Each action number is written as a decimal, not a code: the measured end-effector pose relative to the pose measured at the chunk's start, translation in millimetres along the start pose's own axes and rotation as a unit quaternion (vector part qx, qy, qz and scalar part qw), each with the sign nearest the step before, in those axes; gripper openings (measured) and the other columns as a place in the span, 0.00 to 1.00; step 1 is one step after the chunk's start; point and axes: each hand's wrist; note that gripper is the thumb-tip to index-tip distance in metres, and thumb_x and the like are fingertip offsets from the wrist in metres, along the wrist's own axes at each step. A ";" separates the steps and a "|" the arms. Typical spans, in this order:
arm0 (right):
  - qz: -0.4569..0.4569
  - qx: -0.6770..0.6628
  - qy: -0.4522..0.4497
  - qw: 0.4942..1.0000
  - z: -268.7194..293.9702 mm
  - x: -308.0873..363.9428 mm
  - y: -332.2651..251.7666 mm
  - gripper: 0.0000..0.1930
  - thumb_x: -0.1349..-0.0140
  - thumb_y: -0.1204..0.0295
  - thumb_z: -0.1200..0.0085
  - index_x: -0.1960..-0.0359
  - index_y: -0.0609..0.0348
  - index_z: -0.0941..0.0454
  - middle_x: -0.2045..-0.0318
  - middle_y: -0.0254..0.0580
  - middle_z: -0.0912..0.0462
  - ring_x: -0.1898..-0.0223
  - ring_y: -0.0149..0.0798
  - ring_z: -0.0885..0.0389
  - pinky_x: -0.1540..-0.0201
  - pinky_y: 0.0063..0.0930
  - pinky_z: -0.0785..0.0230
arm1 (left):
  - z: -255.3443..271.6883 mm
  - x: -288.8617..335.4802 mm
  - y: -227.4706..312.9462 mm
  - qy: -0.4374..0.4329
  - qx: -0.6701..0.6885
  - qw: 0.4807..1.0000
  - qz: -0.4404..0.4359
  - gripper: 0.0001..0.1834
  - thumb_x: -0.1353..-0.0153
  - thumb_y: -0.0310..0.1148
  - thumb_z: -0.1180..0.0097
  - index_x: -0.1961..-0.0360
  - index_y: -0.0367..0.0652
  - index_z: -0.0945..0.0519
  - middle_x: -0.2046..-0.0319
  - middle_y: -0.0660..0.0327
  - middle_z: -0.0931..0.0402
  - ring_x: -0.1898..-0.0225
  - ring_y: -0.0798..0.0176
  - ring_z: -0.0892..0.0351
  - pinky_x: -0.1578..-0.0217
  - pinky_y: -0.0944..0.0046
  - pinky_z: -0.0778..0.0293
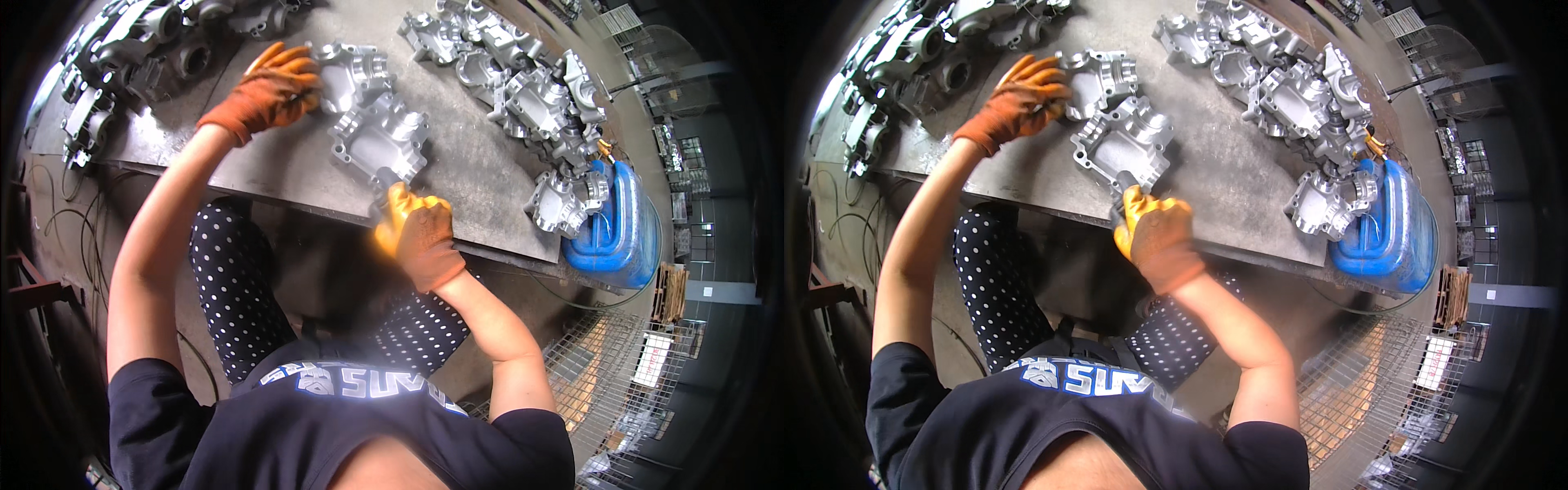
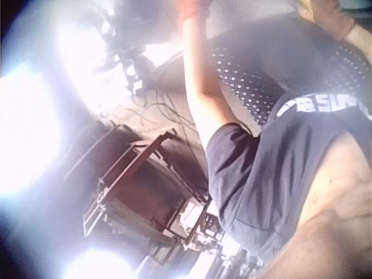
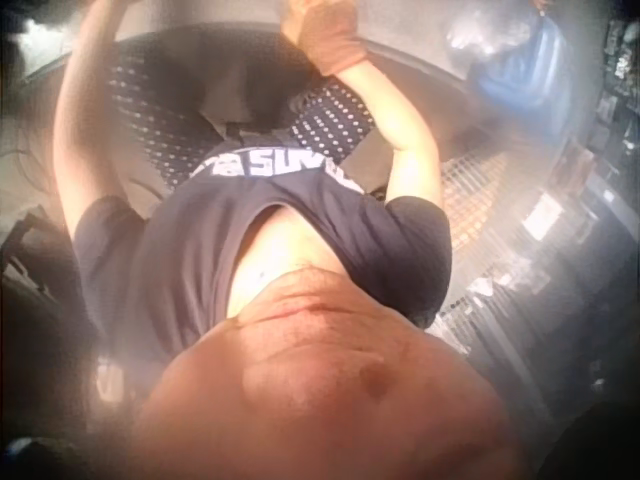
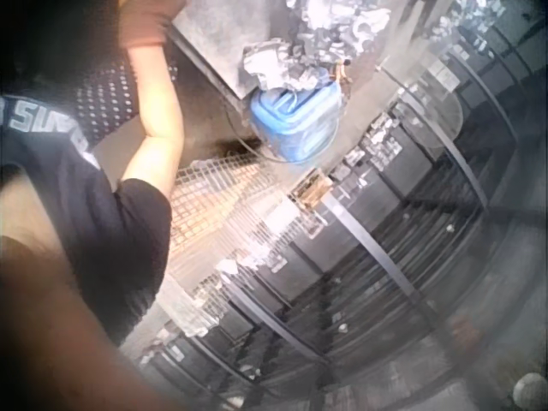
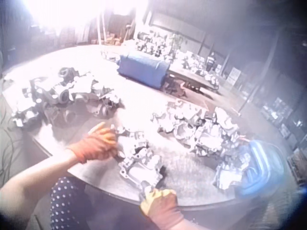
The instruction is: The person picks up and turns over several silver-colored metal castings one at a time on a metal table, checking different surfaces by hand before setting them back down.
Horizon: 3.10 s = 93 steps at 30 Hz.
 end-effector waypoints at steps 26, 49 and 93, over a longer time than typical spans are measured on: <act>0.047 0.381 -0.196 0.902 61.8 -75.0 133.8 0.12 0.35 0.71 0.48 0.58 0.45 0.12 0.60 0.34 0.10 0.57 0.38 0.11 0.56 0.38 0.27 | -42.0 -83.8 120.0 -0.148 0.208 0.967 -0.001 0.21 0.52 0.53 0.33 0.55 0.65 0.15 0.50 0.65 0.23 0.39 0.56 0.29 0.36 0.52 0.37; -0.206 0.088 -0.110 0.968 13.5 -30.6 94.1 0.28 0.43 0.55 0.40 0.40 0.49 0.24 0.58 0.53 0.14 0.56 0.57 0.15 0.53 0.49 0.24 | 23.1 31.8 170.3 -0.139 0.073 0.986 0.056 0.17 0.48 0.49 0.35 0.60 0.56 0.19 0.61 0.64 0.22 0.48 0.55 0.24 0.33 0.47 0.43; -0.067 0.316 -0.101 0.941 23.8 -26.5 -14.0 0.12 0.38 0.64 0.44 0.62 0.60 0.21 0.76 0.38 0.16 0.72 0.41 0.15 0.70 0.39 0.30 | 2.6 49.3 167.7 0.085 0.159 0.966 0.187 0.20 0.54 0.53 0.30 0.78 0.47 0.19 0.71 0.61 0.23 0.60 0.52 0.24 0.46 0.35 0.36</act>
Point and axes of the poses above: each hand's wrist, its own x-axis away from the middle knuckle, its own z-axis out of the back of the hand, y = z × x
